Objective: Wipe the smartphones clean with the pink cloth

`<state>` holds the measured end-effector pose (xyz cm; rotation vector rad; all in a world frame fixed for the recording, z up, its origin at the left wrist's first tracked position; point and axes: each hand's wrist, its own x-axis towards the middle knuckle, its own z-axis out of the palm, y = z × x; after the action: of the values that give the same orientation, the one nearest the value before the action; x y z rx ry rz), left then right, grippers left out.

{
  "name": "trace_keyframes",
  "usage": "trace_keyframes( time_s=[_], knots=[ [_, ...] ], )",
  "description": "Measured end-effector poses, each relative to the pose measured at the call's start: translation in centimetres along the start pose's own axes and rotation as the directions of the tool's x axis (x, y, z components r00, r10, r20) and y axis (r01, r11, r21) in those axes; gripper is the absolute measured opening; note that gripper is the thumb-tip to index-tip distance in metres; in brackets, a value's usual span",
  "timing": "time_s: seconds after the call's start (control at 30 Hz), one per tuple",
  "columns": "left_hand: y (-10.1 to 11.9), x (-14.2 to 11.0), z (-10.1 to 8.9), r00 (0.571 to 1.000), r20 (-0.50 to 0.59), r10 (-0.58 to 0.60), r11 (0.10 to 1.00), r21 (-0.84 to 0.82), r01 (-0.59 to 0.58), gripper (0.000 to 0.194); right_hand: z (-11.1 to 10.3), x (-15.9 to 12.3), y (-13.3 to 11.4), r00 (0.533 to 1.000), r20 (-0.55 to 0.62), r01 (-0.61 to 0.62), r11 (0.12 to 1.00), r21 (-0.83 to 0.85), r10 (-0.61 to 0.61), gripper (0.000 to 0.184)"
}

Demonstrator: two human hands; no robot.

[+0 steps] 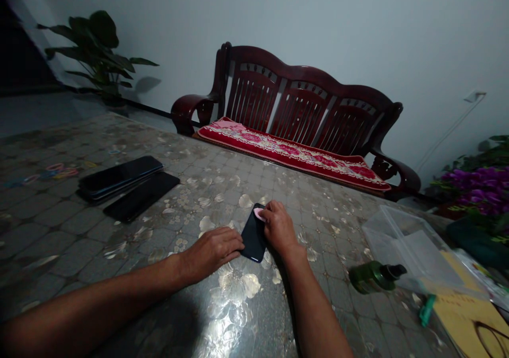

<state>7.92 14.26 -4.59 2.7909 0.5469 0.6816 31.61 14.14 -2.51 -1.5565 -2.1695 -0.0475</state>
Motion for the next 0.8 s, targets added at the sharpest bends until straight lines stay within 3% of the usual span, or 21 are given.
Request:
trace_keyframes(
  time_s=[0.3, 0.63, 0.8],
  knots=[
    [-0.3, 0.1, 0.2, 1.0, -0.005, 0.024, 1.0, 0.018, -0.024, 0.003, 1.0, 1.2, 0.5, 0.991, -0.06, -0.131, 0.98, -0.147, 0.124, 0.028],
    [0.0, 0.1, 0.1, 0.999, 0.002, 0.033, 0.999, 0.005, -0.033, 0.013, 0.2, 0.7, -1.1, 0.997, 0.071, 0.029, 0.999, -0.019, -0.027, 0.026],
    [-0.1, 0.1, 0.1, 1.0, -0.008, 0.024, 0.999, 0.026, -0.023, 0.014, 0.2, 0.4, -0.8, 0.999, 0.01, -0.041, 0.997, -0.068, 0.041, 0.023]
  ],
)
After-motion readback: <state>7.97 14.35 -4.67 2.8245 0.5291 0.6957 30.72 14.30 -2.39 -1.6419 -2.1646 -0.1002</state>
